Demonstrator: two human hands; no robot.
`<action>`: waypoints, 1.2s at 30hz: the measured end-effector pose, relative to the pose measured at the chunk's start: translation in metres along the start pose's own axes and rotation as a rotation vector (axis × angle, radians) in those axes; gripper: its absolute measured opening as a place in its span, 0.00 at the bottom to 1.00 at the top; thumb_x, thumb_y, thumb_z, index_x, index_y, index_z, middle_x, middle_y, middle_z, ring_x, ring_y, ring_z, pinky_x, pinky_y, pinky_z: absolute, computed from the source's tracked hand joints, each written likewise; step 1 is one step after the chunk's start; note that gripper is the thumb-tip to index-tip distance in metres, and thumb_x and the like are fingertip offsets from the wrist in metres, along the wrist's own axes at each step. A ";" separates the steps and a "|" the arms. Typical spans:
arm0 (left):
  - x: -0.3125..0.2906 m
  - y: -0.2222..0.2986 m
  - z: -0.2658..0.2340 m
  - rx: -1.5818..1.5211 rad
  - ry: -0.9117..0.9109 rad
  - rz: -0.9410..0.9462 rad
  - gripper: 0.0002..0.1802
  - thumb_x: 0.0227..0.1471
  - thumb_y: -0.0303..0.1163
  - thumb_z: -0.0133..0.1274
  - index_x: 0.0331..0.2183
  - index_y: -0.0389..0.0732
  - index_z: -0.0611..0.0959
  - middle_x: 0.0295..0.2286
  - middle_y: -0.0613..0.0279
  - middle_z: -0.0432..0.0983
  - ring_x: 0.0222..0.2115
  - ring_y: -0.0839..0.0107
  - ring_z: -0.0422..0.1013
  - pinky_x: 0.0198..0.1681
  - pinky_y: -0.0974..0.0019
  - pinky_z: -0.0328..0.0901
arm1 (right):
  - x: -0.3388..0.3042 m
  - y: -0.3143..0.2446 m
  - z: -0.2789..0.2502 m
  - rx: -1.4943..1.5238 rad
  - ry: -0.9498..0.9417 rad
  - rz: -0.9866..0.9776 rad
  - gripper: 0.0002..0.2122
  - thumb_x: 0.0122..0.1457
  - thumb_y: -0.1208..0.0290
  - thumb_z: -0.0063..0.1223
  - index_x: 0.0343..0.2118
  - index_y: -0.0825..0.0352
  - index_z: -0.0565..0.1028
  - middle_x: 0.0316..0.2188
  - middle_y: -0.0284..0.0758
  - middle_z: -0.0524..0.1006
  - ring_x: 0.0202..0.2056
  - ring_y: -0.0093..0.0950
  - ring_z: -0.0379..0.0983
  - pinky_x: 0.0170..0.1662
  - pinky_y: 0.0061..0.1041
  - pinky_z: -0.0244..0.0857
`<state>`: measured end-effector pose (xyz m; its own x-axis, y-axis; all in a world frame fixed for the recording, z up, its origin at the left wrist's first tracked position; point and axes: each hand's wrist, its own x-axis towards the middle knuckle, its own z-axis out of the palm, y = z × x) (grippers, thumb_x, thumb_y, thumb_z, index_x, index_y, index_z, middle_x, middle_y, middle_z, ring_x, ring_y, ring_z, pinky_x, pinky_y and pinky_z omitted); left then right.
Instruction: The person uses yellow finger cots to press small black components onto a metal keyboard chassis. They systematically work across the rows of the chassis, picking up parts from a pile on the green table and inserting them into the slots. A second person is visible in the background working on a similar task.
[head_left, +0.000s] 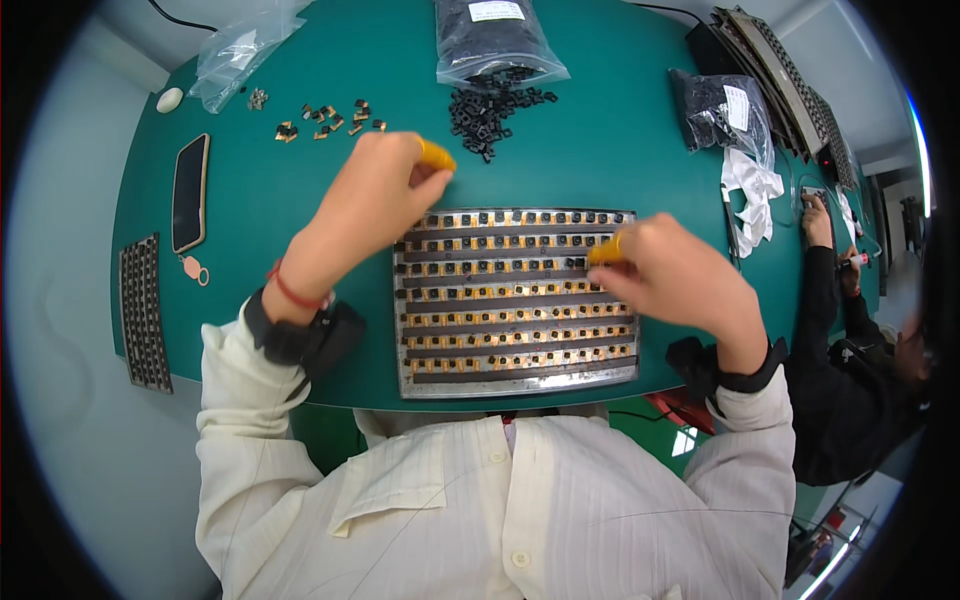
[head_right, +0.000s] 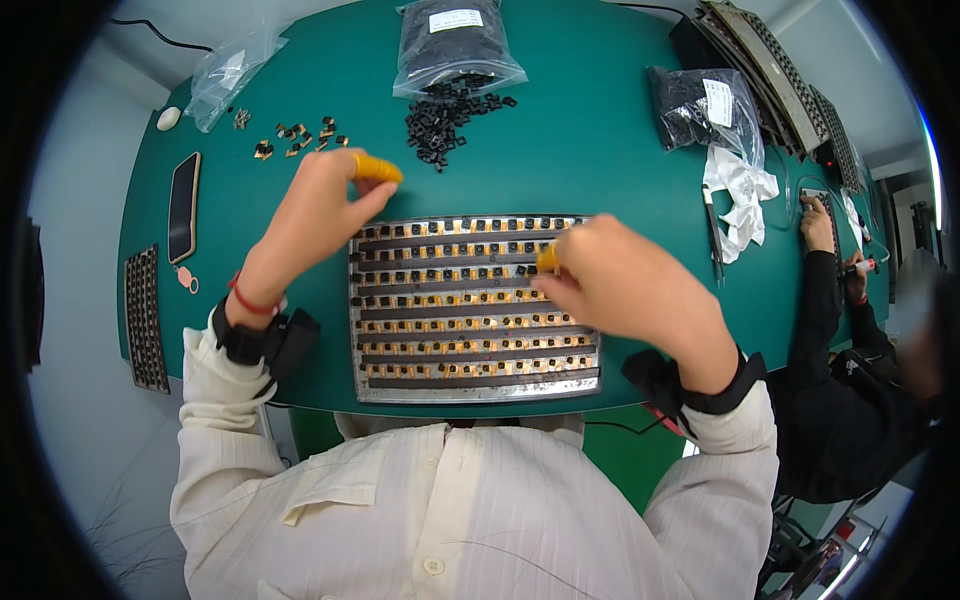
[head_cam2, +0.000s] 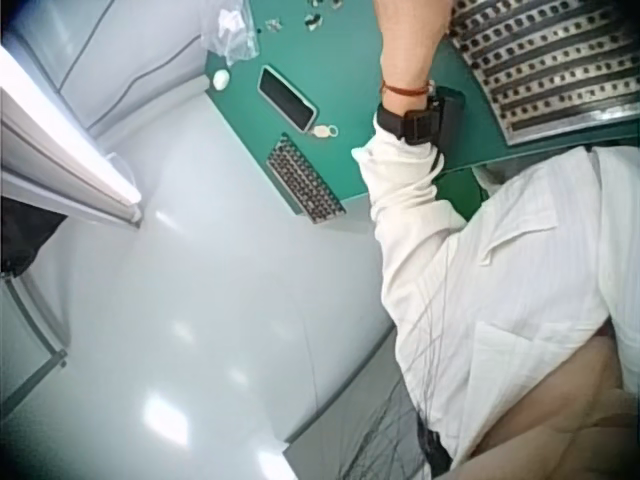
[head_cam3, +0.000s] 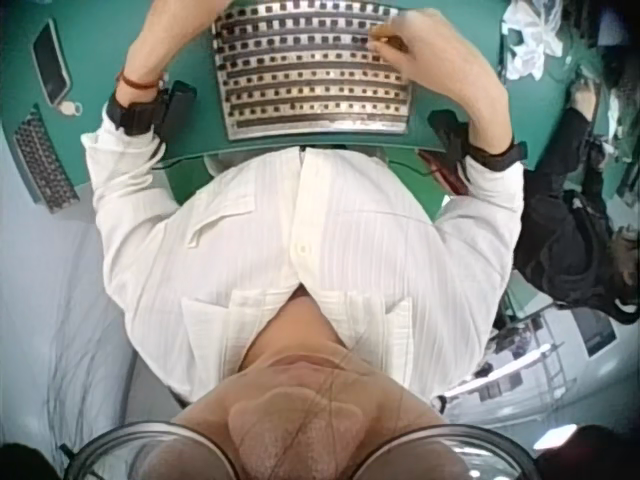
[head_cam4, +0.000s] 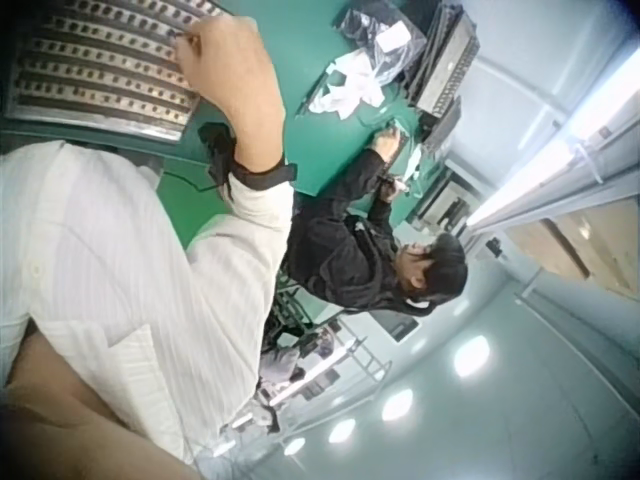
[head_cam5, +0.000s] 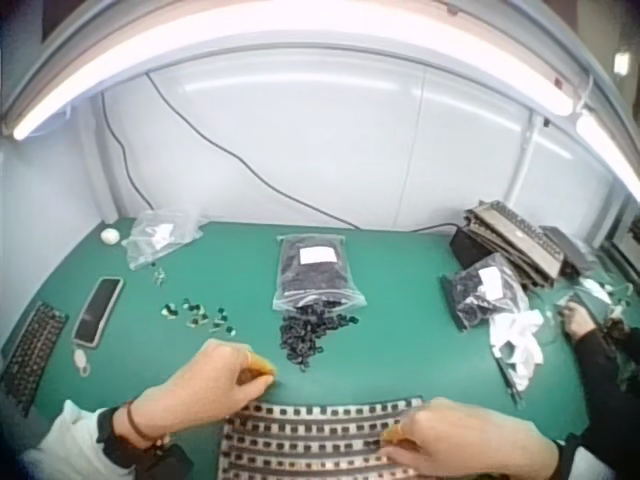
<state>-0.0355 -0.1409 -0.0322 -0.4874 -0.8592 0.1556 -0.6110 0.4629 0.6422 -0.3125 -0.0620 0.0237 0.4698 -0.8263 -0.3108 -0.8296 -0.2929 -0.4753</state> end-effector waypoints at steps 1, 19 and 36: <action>0.007 -0.006 0.004 -0.010 0.046 0.046 0.09 0.48 0.26 0.58 0.33 0.32 0.85 0.22 0.50 0.76 0.22 0.59 0.73 0.28 0.61 0.66 | 0.006 0.002 -0.003 0.001 0.071 -0.022 0.10 0.53 0.71 0.58 0.29 0.76 0.80 0.22 0.49 0.77 0.26 0.43 0.76 0.33 0.35 0.71; -0.005 0.000 0.010 0.145 -0.074 0.068 0.09 0.50 0.25 0.57 0.35 0.32 0.85 0.28 0.50 0.76 0.27 0.53 0.73 0.32 0.58 0.68 | 0.113 0.026 0.014 0.066 0.333 -0.097 0.09 0.51 0.79 0.54 0.34 0.74 0.80 0.29 0.49 0.80 0.34 0.43 0.79 0.41 0.34 0.72; 0.026 0.009 0.033 0.063 -0.148 -0.076 0.14 0.45 0.29 0.64 0.32 0.29 0.84 0.25 0.50 0.80 0.25 0.65 0.77 0.31 0.65 0.70 | 0.092 0.027 0.017 0.137 0.238 -0.038 0.09 0.50 0.75 0.63 0.32 0.76 0.79 0.26 0.47 0.80 0.27 0.37 0.79 0.34 0.31 0.72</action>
<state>-0.0743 -0.1517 -0.0470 -0.5224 -0.8527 -0.0066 -0.6848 0.4149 0.5990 -0.2864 -0.1379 -0.0323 0.4024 -0.9104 -0.0961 -0.7567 -0.2717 -0.5946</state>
